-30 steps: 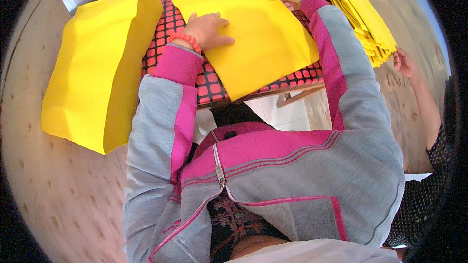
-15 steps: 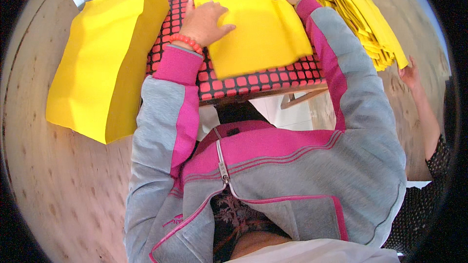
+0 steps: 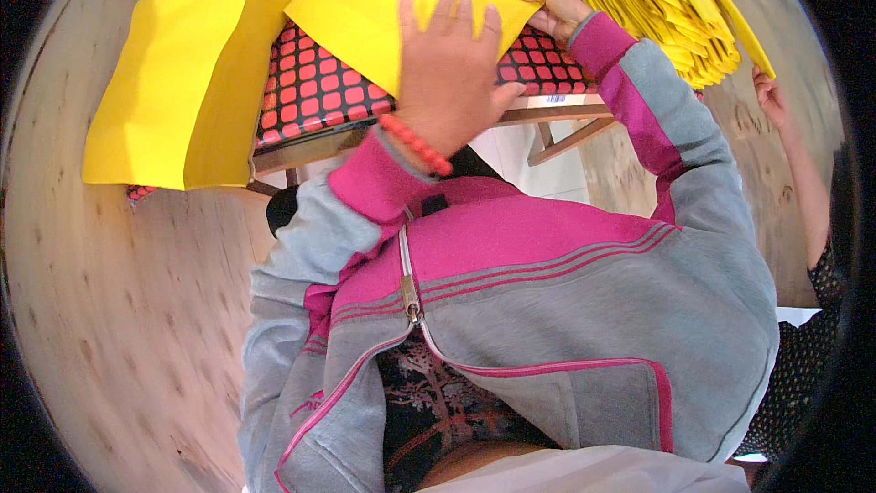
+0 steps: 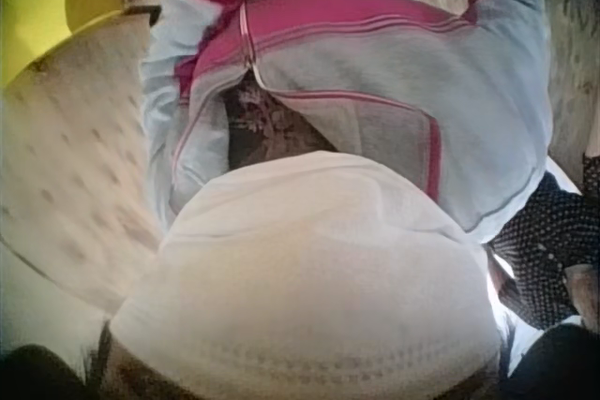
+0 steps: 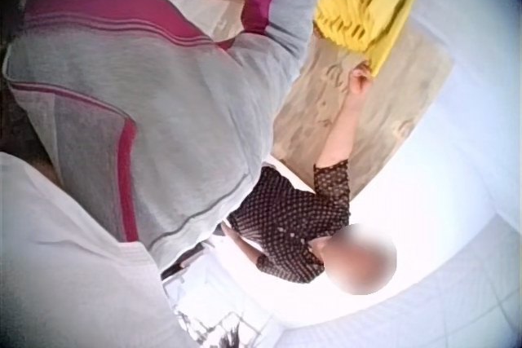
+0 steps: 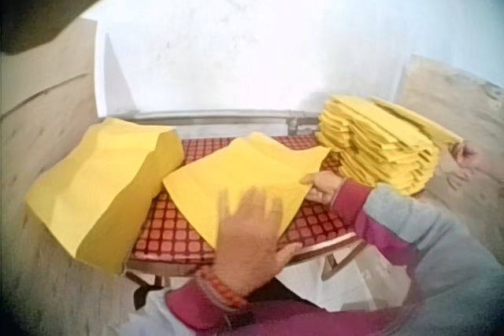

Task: The person folds yellow paper sheets on a patterned table. They repeatedly fold each sheet in half, smooth the crease, and stack the folded sheets. The person also briefly handles a small yellow folded piece, adjusting its edges.

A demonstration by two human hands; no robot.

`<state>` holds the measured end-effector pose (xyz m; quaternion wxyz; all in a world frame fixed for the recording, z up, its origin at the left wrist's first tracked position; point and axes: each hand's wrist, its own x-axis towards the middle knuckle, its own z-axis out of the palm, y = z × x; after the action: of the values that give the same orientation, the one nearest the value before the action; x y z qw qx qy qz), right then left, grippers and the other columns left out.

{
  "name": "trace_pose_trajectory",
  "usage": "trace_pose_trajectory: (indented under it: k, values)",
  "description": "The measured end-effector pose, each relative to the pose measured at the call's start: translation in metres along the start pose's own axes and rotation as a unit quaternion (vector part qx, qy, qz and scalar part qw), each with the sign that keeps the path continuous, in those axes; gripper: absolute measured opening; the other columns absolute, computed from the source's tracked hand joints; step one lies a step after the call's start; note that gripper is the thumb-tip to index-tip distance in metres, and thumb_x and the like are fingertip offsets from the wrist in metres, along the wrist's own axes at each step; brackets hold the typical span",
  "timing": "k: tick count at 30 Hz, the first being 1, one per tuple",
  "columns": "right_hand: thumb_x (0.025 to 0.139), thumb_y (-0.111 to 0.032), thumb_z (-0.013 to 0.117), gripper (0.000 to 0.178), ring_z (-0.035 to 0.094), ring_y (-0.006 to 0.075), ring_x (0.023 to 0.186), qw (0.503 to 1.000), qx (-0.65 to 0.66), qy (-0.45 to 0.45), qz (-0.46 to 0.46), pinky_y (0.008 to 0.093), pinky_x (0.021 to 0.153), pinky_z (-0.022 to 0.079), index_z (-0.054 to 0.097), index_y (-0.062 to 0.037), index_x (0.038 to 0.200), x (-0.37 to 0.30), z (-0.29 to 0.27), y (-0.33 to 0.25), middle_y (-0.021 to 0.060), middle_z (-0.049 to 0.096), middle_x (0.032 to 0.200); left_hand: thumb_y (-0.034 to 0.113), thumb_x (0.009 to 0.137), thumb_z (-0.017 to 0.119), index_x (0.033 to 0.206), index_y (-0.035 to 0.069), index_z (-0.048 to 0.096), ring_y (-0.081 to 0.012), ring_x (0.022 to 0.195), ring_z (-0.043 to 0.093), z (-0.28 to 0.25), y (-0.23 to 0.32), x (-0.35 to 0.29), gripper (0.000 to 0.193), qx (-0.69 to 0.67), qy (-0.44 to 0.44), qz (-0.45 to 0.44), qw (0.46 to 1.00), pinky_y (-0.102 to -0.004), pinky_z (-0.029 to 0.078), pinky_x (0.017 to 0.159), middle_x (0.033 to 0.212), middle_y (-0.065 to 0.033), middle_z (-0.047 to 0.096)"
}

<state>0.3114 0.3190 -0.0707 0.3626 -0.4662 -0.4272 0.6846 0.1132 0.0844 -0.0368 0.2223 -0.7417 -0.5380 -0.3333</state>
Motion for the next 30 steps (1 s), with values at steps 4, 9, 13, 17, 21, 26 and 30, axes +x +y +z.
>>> trace_pose_trajectory:
  k: [4, 9, 13, 17, 21, 26, 30]
  values:
    - [0.098, -0.003, 0.058, 0.036, 0.066, 0.0296, 0.118, 0.999, 0.02, -0.001, -0.026, 0.0395, 0.101, 0.057, 0.053, 0.0032, 0.134, -0.029, 0.008, 0.013, 0.018, 0.063, 0.133, 0.04, 0.075, 0.08, 0.121, 0.004, 0.067, -0.0295, 0.116, 0.06, 0.014, 0.027, 0.004, 0.059, 0.081, -0.094, -0.007, 0.992, -0.0614, 0.022, 0.119, 0.11, -0.0155, 0.068]
    - [0.099, -0.004, 0.058, 0.033, 0.066, 0.0279, 0.116, 0.999, 0.035, -0.008, -0.041, 0.0385, 0.099, 0.058, 0.054, 0.0002, 0.131, -0.056, 0.017, 0.02, 0.015, 0.065, 0.129, 0.021, 0.082, 0.068, 0.095, 0.008, 0.076, -0.0276, 0.097, 0.068, 0.033, 0.026, 0.012, 0.02, 0.138, -0.095, -0.005, 0.986, -0.0593, 0.026, 0.119, 0.085, -0.0114, 0.072]
    - [0.1, -0.004, 0.057, 0.032, 0.066, 0.0278, 0.117, 0.998, 0.063, -0.006, -0.027, 0.0393, 0.103, 0.056, 0.054, 0.0028, 0.13, -0.074, 0.006, 0.026, 0.0163, 0.065, 0.128, 0.014, 0.086, 0.059, 0.077, 0.012, 0.078, -0.0262, 0.08, 0.071, 0.031, 0.016, 0.002, 0.02, 0.166, -0.15, 0.003, 0.975, -0.0572, 0.029, 0.118, 0.069, -0.0081, 0.071]
    - [0.101, -0.008, 0.058, 0.029, 0.072, 0.0255, 0.106, 0.993, 0.055, -0.081, 0.061, 0.0328, 0.09, 0.063, 0.055, 0.0047, 0.127, -0.124, 0.008, 0.021, 0.016, 0.069, 0.12, 0.013, 0.085, 0.058, 0.072, 0.014, 0.074, -0.0249, 0.076, 0.072, 0.019, -0.001, -0.005, 0.021, 0.145, -0.149, 0.009, 0.978, -0.0553, 0.031, 0.118, 0.069, -0.0094, 0.07]
    - [0.099, -0.025, 0.068, 0.022, 0.07, 0.0119, 0.083, 0.944, -0.249, -0.216, 0.012, 0.0252, 0.069, 0.059, 0.068, -0.0025, 0.1, -0.211, 0.033, 0.031, 0.0085, 0.071, 0.095, 0.013, 0.084, 0.059, 0.071, 0.013, 0.075, -0.0266, 0.075, 0.071, 0.002, -0.018, -0.009, 0.021, 0.125, -0.174, 0.01, 0.977, -0.0538, 0.028, 0.12, 0.069, -0.0108, 0.071]
    - [0.084, -0.027, 0.078, 0.04, 0.066, 0.0367, 0.109, 0.63, -0.52, -0.11, -0.566, 0.0426, 0.096, 0.053, 0.064, -0.0037, 0.113, -0.192, 0.06, 0.036, 0.0146, 0.069, 0.116, 0.01, 0.083, 0.058, 0.078, 0.012, 0.073, -0.0287, 0.075, 0.073, -0.016, -0.029, -0.013, 0.016, 0.107, -0.221, 0.033, 0.969, -0.0526, 0.034, 0.116, 0.07, -0.0122, 0.071]
    - [0.083, -0.029, 0.077, 0.052, 0.061, 0.0369, 0.12, 0.584, -0.613, -0.116, -0.52, 0.0469, 0.103, 0.048, 0.061, -0.0037, 0.125, -0.146, 0.044, 0.04, 0.017, 0.065, 0.129, 0.009, 0.082, 0.058, 0.085, 0.013, 0.071, -0.0316, 0.077, 0.072, -0.029, -0.041, -0.018, 0.013, 0.065, -0.223, 0.045, 0.972, -0.0528, 0.04, 0.112, 0.071, -0.0129, 0.07]
